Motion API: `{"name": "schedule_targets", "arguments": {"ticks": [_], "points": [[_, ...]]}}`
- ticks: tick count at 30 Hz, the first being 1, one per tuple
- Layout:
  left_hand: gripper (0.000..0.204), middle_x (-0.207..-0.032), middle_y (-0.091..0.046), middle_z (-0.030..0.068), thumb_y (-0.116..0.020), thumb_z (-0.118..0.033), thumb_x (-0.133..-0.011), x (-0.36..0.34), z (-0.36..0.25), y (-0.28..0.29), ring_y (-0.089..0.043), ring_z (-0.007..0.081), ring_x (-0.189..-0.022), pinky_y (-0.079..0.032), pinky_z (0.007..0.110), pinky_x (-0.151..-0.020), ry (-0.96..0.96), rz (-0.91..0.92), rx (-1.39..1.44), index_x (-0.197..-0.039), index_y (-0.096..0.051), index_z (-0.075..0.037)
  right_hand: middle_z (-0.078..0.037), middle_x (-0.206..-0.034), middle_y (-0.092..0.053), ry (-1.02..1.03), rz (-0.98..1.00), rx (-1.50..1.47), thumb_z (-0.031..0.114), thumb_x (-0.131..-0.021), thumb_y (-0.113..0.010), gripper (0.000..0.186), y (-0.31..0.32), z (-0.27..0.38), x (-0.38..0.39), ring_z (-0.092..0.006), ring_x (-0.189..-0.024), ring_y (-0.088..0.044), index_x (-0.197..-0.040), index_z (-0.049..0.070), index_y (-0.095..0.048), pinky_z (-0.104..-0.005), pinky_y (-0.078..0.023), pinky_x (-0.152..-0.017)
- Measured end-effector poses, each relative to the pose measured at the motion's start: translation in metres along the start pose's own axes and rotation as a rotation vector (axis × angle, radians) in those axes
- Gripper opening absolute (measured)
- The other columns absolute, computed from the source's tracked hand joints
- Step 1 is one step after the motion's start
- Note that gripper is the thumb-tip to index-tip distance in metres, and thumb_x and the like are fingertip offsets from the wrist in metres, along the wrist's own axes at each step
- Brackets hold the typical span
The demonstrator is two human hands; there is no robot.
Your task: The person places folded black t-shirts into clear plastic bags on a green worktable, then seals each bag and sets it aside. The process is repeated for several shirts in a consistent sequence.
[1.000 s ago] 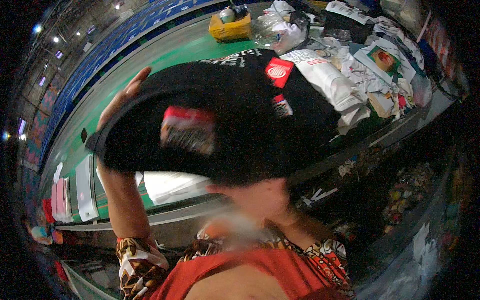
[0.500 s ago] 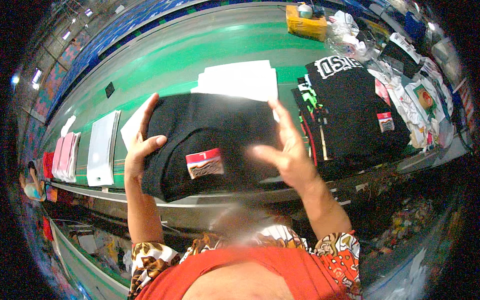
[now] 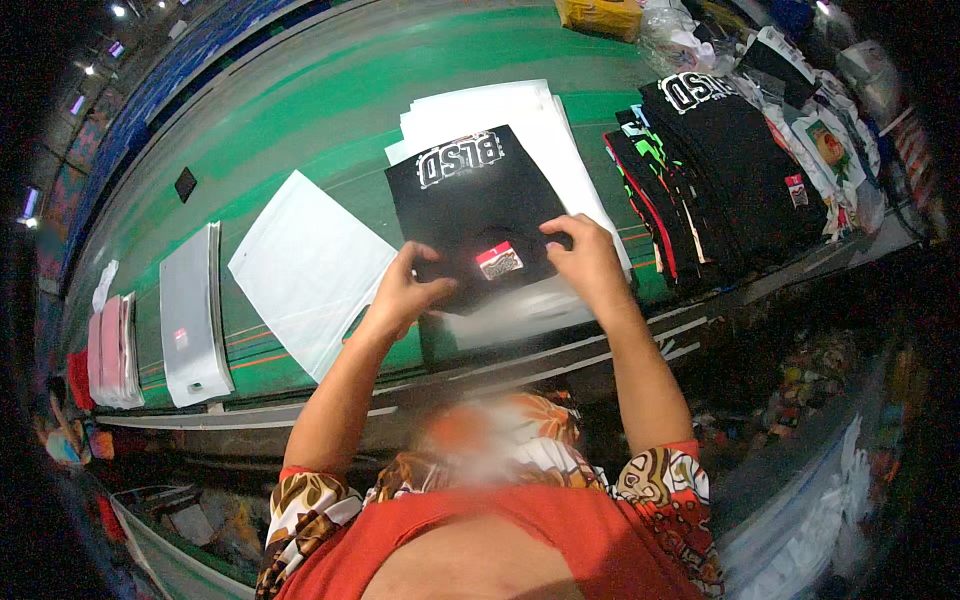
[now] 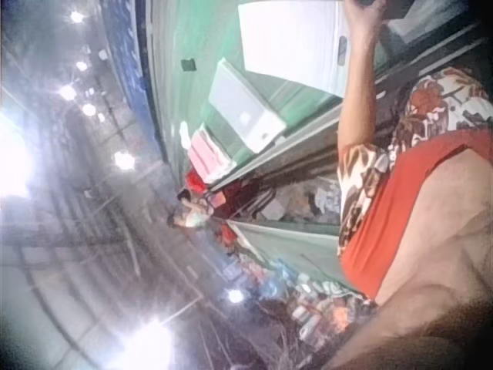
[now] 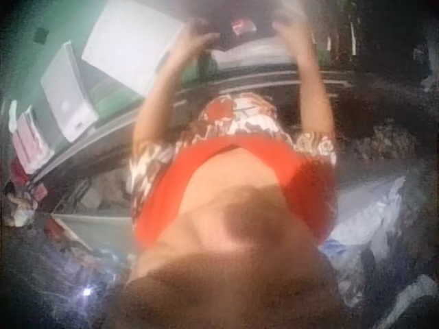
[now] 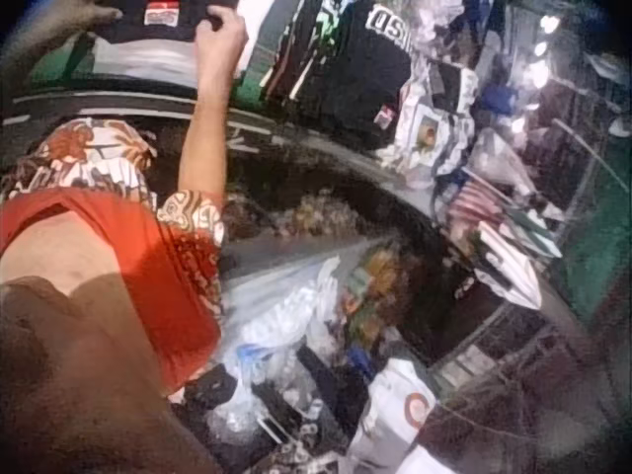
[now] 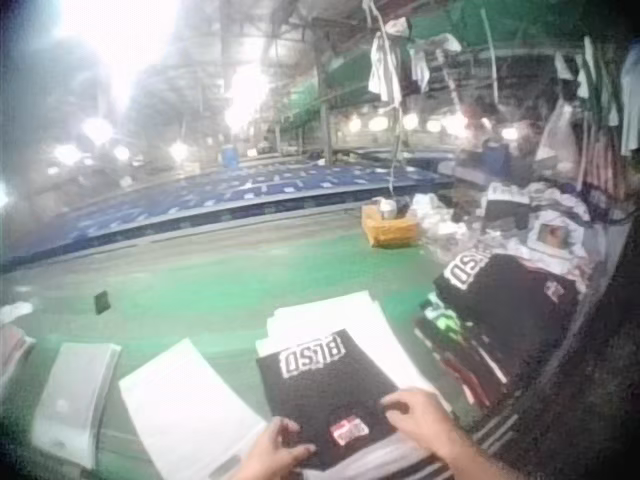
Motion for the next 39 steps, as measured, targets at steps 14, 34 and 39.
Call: {"name": "schedule_targets", "arguments": {"ticks": [14,34,39], "points": [[0.037,-0.114,-0.066,0.0122,-0.061,-0.012,-0.095,0.003,-0.032,0.005,-0.064,0.0205,-0.100,-0.052,0.036,-0.088,0.021,0.091,0.326,-0.130,-0.056,0.000,-0.009,-0.097,-0.060,0.474,0.036,0.469,0.016,-0.074,-0.079,0.031,-0.058,0.109,0.010,-0.0290,-0.092,-0.059,-0.102,0.005,-0.069,-0.0396,-0.051,-0.078],[0.024,-0.081,-0.056,0.0099,-0.082,-0.021,-0.075,0.100,0.069,0.145,-0.055,0.0288,-0.081,-0.046,0.038,-0.070,-0.123,-0.365,-0.814,-0.081,-0.065,-0.005,-0.015,-0.099,-0.064,0.553,-0.017,0.235,0.009,-0.077,-0.076,0.023,-0.052,0.076,0.006,-0.0324,-0.089,-0.063,-0.098,0.002,-0.072,-0.0405,-0.052,-0.076],[0.008,-0.080,-0.057,0.0105,-0.067,-0.006,-0.081,0.104,0.049,0.150,-0.057,0.0298,-0.078,-0.047,0.038,-0.065,-0.159,-0.503,-0.858,-0.088,-0.066,-0.005,-0.017,-0.097,-0.064,0.543,-0.047,0.199,0.008,-0.077,-0.076,0.021,-0.051,0.075,0.004,-0.0341,-0.088,-0.063,-0.096,0.001,-0.072,-0.0415,-0.052,-0.077]]}}
Point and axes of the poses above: each hand's wrist, its own x-axis away from the middle knuckle, its own y-axis out of the back of the hand, z = x × y, the point moved 5 cm from there along -x, towards the middle knuckle
